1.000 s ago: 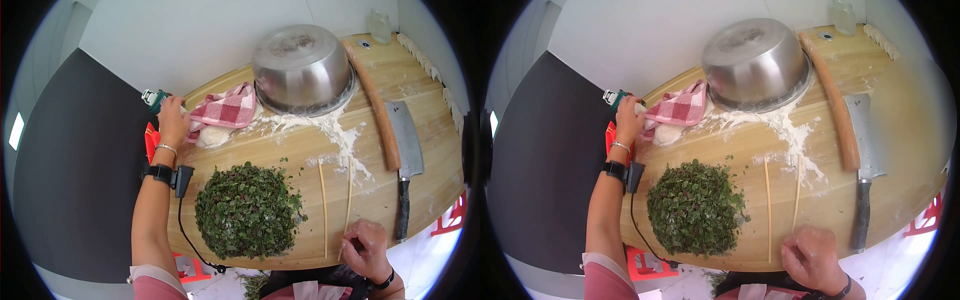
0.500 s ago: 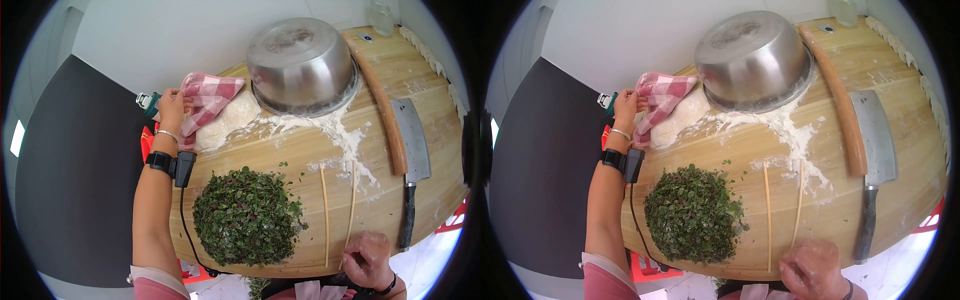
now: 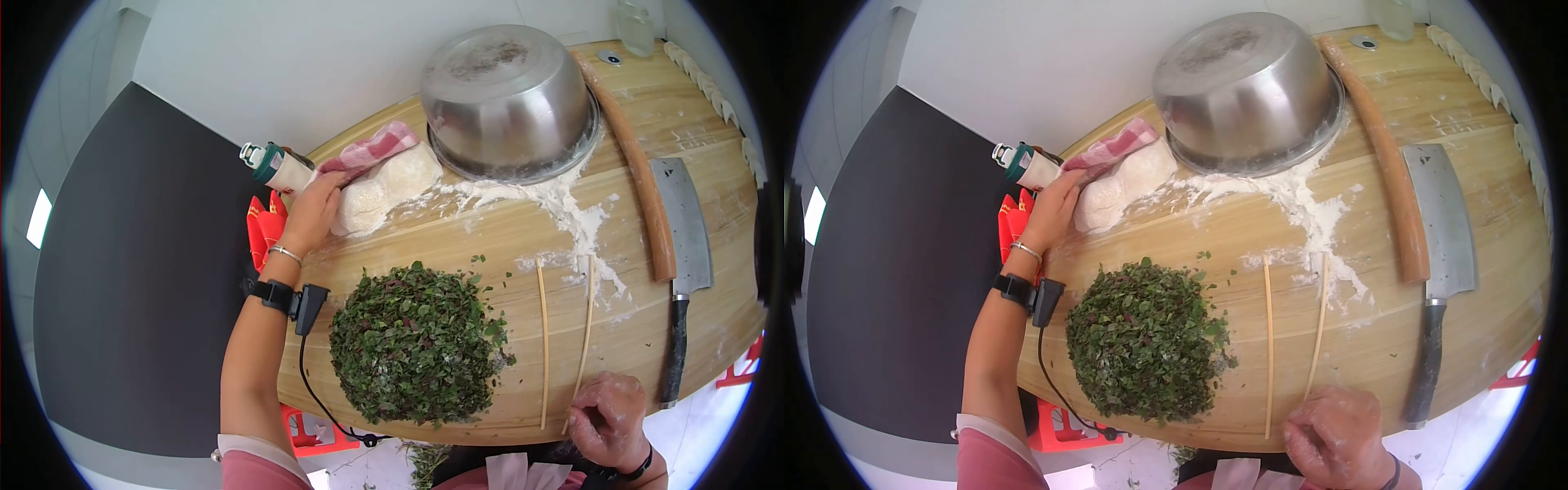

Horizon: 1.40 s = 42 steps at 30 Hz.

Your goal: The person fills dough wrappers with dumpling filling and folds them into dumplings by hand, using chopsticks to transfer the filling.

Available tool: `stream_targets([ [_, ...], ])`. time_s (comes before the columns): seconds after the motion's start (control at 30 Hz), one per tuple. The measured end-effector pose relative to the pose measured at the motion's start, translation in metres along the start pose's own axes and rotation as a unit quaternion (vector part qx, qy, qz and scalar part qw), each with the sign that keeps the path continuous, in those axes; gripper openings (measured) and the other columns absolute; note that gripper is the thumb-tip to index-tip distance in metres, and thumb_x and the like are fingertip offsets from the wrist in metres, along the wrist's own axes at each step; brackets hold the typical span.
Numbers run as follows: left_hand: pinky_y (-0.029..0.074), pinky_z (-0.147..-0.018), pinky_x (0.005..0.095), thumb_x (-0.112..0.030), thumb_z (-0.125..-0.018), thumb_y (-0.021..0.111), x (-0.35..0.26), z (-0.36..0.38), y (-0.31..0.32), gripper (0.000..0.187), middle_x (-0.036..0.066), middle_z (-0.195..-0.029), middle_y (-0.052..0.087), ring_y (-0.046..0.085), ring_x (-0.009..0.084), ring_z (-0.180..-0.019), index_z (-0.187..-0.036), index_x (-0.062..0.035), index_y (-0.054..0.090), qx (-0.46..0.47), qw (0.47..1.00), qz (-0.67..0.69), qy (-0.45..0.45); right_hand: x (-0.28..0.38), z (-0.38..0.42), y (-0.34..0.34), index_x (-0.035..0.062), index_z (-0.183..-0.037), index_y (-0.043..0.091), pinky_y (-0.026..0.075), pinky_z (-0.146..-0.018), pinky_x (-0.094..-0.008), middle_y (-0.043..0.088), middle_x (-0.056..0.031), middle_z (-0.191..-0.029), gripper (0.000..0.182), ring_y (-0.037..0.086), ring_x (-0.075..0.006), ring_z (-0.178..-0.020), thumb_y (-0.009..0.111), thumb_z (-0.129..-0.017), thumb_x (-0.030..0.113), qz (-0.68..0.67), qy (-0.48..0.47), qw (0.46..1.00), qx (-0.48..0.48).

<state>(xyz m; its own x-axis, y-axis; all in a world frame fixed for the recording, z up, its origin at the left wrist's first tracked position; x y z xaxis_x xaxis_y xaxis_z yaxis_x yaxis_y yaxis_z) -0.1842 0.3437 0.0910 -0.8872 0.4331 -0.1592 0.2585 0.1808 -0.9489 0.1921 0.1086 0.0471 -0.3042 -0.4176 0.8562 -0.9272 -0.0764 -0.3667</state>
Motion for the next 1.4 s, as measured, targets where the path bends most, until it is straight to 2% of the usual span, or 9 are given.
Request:
stream_targets([
  [0.1,0.045,-0.092,0.0398,-0.008,-0.083,0.057,0.009,0.005,-0.006,0.032,0.019,-0.114,0.06,0.056,0.0355,-0.107,-0.114,-0.0025,0.057,0.001,1.0,-0.023,0.01,0.0,0.0,-0.001,0.004,-0.071,0.055,0.04,-0.048,-0.0328,0.055,-0.0097,-0.061,0.011,0.054,-0.0262,-0.051,0.065,-0.068,0.004,0.0,0.002,1.0,-0.002],
  [0.17,0.043,-0.097,0.0377,-0.011,-0.078,0.062,-0.021,0.012,0.0,0.045,0.016,-0.125,0.055,0.052,0.0342,-0.115,-0.122,-0.0035,0.052,0.118,0.985,-0.098,0.083,0.001,-0.002,-0.001,0.0039,-0.071,0.055,0.04,-0.048,-0.0327,0.054,-0.0097,-0.061,0.011,0.054,-0.0262,-0.051,0.065,-0.068,0.004,-0.003,0.003,1.0,-0.002],
  [0.4,0.044,-0.095,0.0404,-0.014,-0.071,0.071,-0.041,0.022,0.005,0.049,0.013,-0.129,0.05,0.051,0.0324,-0.116,-0.116,-0.0062,0.053,0.108,0.966,-0.2,0.122,-0.001,-0.001,0.001,0.0043,-0.07,0.054,0.039,-0.047,-0.0327,0.054,-0.0093,-0.06,0.011,0.053,-0.0258,-0.051,0.065,-0.066,0.003,-0.003,-0.001,1.0,0.01],
  [0.7,0.049,-0.086,0.0396,-0.01,-0.071,0.069,-0.044,0.026,0.008,0.028,0.011,-0.121,0.057,0.056,0.0309,-0.107,-0.096,-0.0052,0.057,0.087,0.967,-0.175,0.167,0.001,-0.001,0.0,0.0045,-0.07,0.054,0.039,-0.048,-0.0324,0.054,-0.0088,-0.061,0.012,0.053,-0.0254,-0.051,0.065,-0.066,0.004,0.007,-0.002,1.0,-0.004],
  [0.87,0.047,-0.082,0.0395,-0.004,-0.074,0.065,-0.027,0.018,-0.005,0.013,0.008,-0.1,0.066,0.06,0.0301,-0.095,-0.084,-0.0025,0.059,0.022,0.996,-0.034,0.076,0.001,-0.001,0.0,0.0045,-0.07,0.054,0.039,-0.047,-0.0322,0.054,-0.0088,-0.061,0.012,0.053,-0.0253,-0.051,0.065,-0.066,0.004,0.012,-0.002,1.0,-0.006],
  [1.0,0.049,-0.076,0.038,-0.003,-0.077,0.063,-0.027,0.015,-0.005,0.011,0.01,-0.093,0.066,0.062,0.0289,-0.085,-0.086,-0.0017,0.058,0.02,0.996,-0.051,0.065,0.0,-0.001,0.0,0.0046,-0.07,0.054,0.038,-0.047,-0.032,0.053,-0.0086,-0.06,0.012,0.052,-0.0251,-0.05,0.065,-0.066,0.004,0.016,0.007,1.0,0.006],
  [1.07,0.051,-0.067,0.0351,-0.001,-0.079,0.062,-0.014,0.016,-0.002,0.009,0.011,-0.089,0.064,0.062,0.0264,-0.076,-0.087,-0.0011,0.058,0.038,0.998,0.025,-0.037,0.0,-0.001,0.0,0.0046,-0.07,0.054,0.038,-0.047,-0.032,0.053,-0.0086,-0.06,0.012,0.052,-0.0251,-0.05,0.065,-0.066,0.004,0.016,0.007,1.0,0.005],
  [1.2,0.051,-0.061,0.0331,-0.001,-0.081,0.061,-0.022,0.02,0.0,0.009,0.011,-0.085,0.06,0.062,0.0241,-0.07,-0.089,-0.0007,0.058,0.015,1.0,-0.016,-0.015,0.0,-0.001,0.0,0.0047,-0.07,0.054,0.039,-0.047,-0.0323,0.054,-0.0087,-0.06,0.011,0.053,-0.0254,-0.051,0.065,-0.066,0.004,0.014,0.0,1.0,-0.001],
  [1.4,0.051,-0.068,0.035,-0.003,-0.077,0.064,-0.036,0.027,0.007,0.017,0.012,-0.09,0.057,0.061,0.0299,-0.08,-0.093,-0.0017,0.058,0.002,0.997,-0.07,0.043,0.0,0.0,0.0,0.0049,-0.07,0.055,0.041,-0.048,-0.0324,0.055,-0.0084,-0.06,0.011,0.055,-0.0257,-0.051,0.065,-0.066,0.005,0.011,-0.005,1.0,-0.004],
])
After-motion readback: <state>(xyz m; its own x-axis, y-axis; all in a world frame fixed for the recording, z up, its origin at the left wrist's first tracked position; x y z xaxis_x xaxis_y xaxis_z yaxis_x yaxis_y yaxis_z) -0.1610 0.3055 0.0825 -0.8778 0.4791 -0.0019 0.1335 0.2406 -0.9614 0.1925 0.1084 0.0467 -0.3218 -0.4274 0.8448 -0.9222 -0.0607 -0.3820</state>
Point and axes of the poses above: each hand's wrist, its own z-axis away from the middle knuckle, its own y-axis out of the palm, x = y × z, the point moved 8 cm from there along -z, towards the middle knuckle
